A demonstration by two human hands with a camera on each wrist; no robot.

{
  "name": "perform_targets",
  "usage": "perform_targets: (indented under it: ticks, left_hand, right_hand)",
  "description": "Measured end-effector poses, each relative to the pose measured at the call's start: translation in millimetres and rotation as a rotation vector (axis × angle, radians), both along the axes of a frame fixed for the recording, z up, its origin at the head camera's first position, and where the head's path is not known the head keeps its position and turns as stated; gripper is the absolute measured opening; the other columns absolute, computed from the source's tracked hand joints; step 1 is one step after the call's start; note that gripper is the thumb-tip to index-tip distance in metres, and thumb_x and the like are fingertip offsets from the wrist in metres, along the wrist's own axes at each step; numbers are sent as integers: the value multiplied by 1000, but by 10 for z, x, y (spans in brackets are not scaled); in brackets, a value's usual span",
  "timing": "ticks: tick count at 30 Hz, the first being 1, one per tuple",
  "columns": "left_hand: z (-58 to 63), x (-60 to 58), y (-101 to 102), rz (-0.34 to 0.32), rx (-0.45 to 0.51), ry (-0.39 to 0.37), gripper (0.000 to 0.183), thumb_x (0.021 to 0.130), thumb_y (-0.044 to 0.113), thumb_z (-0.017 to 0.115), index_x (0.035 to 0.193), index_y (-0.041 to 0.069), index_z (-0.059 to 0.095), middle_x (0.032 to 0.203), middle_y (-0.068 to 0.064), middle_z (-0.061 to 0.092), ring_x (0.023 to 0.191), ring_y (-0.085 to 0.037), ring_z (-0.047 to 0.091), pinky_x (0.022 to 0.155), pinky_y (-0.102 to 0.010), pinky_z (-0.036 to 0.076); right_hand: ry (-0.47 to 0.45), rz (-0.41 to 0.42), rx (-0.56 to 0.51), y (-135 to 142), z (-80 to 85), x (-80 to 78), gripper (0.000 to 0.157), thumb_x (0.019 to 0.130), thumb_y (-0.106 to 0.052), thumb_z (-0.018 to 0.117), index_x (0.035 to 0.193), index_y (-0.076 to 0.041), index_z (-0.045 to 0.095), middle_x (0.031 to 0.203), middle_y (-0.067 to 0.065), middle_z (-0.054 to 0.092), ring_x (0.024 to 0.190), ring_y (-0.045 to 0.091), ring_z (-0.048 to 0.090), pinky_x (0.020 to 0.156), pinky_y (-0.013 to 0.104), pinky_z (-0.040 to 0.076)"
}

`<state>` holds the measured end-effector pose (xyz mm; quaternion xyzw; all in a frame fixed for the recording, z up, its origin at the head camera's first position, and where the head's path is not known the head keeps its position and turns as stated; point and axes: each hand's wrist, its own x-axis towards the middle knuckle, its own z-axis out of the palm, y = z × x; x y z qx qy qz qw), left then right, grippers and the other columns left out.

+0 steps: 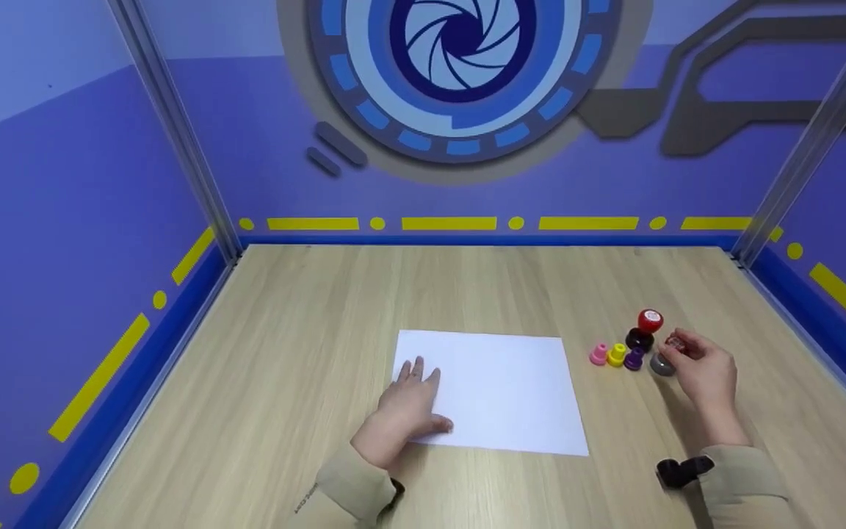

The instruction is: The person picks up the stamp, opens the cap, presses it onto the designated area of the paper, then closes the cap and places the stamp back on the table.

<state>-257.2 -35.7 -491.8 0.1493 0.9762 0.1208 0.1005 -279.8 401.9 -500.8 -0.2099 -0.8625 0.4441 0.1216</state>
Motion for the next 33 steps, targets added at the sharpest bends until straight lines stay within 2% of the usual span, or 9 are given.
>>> perform_targets:
  ticks: [3, 6, 8, 13, 15, 22, 27, 29, 33]
  left_hand:
    - [-12, -12, -12, -8, 10, -62, 87, 87, 45, 80, 156, 6, 43, 167, -25, 28, 156, -44, 26, 124, -56, 34]
    - [-23, -20, -16, -1, 9, -107, 85, 89, 43, 79, 156, 7, 42, 168, -23, 27, 156, -44, 24, 125, -57, 32]
    - [-31, -24, -17, 3, 11, -119, 85, 89, 42, 79, 157, 7, 42, 168, -23, 26, 157, -44, 23, 125, -57, 32]
    - [-35, -30, -16, 7, 14, -122, 85, 90, 42, 79, 157, 7, 41, 169, -23, 25, 157, -44, 23, 125, -57, 31]
    - [-35, -29, -16, 9, 15, -121, 85, 90, 42, 79, 157, 7, 42, 168, -23, 25, 157, -44, 23, 125, -58, 31]
    - [-38, -13, -20, 15, 13, -106, 84, 89, 42, 80, 155, 6, 43, 167, -25, 28, 156, -45, 26, 124, -58, 33]
    - [-44, -7, -25, 16, 13, -104, 84, 89, 42, 80, 156, 5, 43, 167, -25, 28, 156, -45, 26, 125, -57, 32]
    - [-41, -9, -23, 17, 10, -108, 84, 89, 42, 79, 156, 6, 43, 167, -24, 27, 156, -45, 26, 125, -56, 32]
    - [-28, -17, -12, 16, -1, -110, 84, 89, 42, 80, 156, 6, 43, 167, -24, 28, 156, -45, 26, 124, -57, 34]
  right_hand:
    - [-13, -7, -3, 9, -25, 14, 55, 103, -22, 65, 151, -2, 49, 148, 26, 56, 132, 35, 56, 84, 10, 51]
    - [-15, -22, -3, 16, -58, 20, 54, 103, -21, 64, 151, -2, 48, 149, 26, 54, 136, 38, 55, 96, 23, 56]
    - [-14, -27, -8, 25, -79, 24, 55, 103, -21, 64, 151, 0, 48, 149, 28, 53, 136, 40, 55, 96, 27, 58]
    - [-13, -31, -28, 40, -107, 25, 54, 103, -23, 64, 150, -1, 49, 149, 28, 54, 136, 41, 55, 70, 4, 50]
    - [-15, -30, -32, 43, -111, 24, 53, 103, -23, 64, 150, -1, 50, 149, 28, 54, 136, 40, 54, 66, 0, 44]
    - [-14, -23, -30, 55, -117, 5, 54, 103, -27, 65, 148, -1, 53, 147, 28, 56, 131, 37, 56, 65, 0, 41]
    - [-10, -39, -68, 47, -54, 6, 55, 102, -31, 65, 148, -3, 53, 148, 25, 56, 127, 30, 58, 66, 1, 44]
    - [2, -59, -88, 41, 5, 14, 56, 101, -33, 67, 148, -5, 54, 147, 22, 57, 120, 21, 60, 67, 2, 47]
    - [69, -113, -135, 26, 162, 42, 56, 97, -36, 72, 144, -9, 60, 124, -2, 71, 98, -5, 59, 72, 3, 48]
